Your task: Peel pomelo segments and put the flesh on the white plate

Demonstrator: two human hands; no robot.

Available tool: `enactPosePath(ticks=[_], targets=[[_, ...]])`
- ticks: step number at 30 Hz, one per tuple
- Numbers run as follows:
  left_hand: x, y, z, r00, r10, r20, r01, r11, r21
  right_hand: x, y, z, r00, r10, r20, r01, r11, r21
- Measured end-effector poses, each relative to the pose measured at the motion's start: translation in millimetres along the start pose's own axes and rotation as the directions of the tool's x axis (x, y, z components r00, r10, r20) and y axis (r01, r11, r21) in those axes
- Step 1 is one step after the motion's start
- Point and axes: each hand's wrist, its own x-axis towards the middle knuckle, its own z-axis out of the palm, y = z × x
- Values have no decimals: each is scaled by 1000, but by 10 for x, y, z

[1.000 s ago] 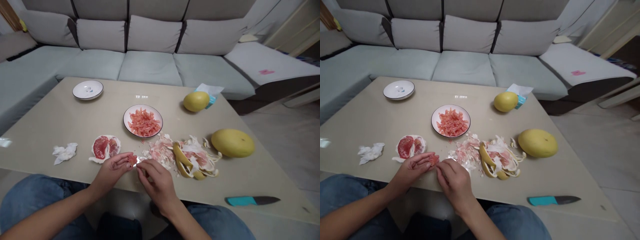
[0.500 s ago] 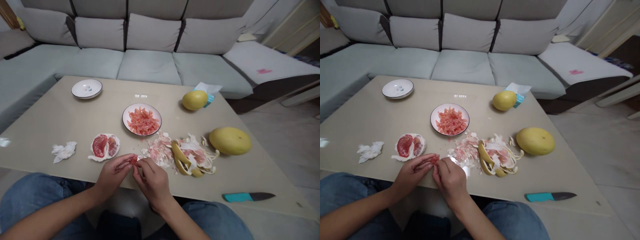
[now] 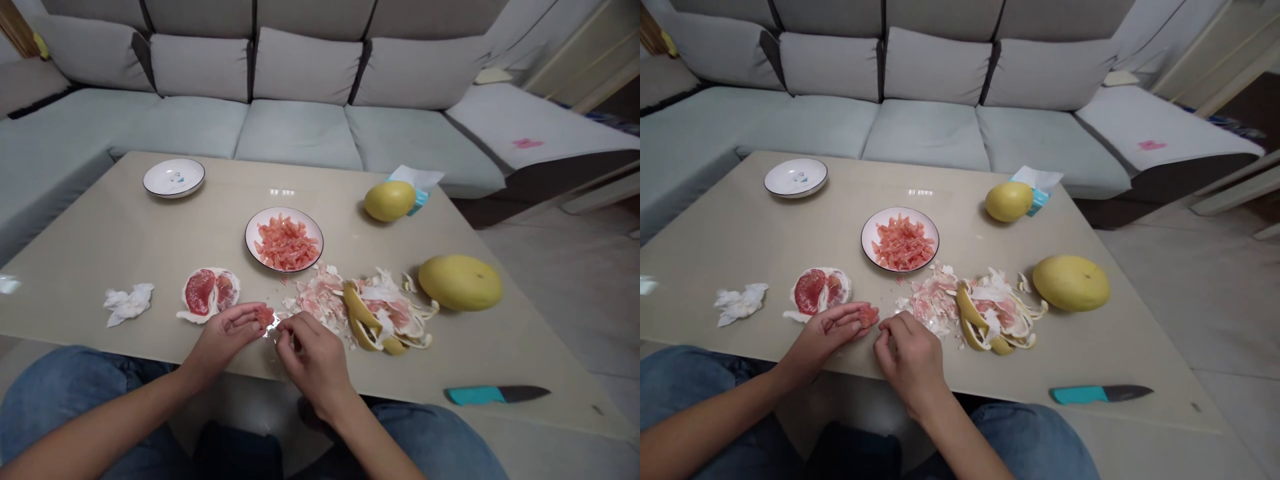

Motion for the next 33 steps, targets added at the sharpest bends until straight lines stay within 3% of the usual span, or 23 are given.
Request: enactPosePath(ticks=[8,25,29,33], targets=[[29,-65,-16,996,89,-21,-86,991,104,-32,-20,83,986,-149,-74,154,985,73],[-33,-183,-14,964,261,49,-261,896,360,-21,-27,160,973,-193,-124,172,972,-161],[-28,-184,-5,973,228,37,-228,922,314,-30,-23,191,969,-199,-146,163,961,-222],[2,-133,7,990,140,14,-140,967,214,-34,-17,180,982,-133,-135,116,985,-126]])
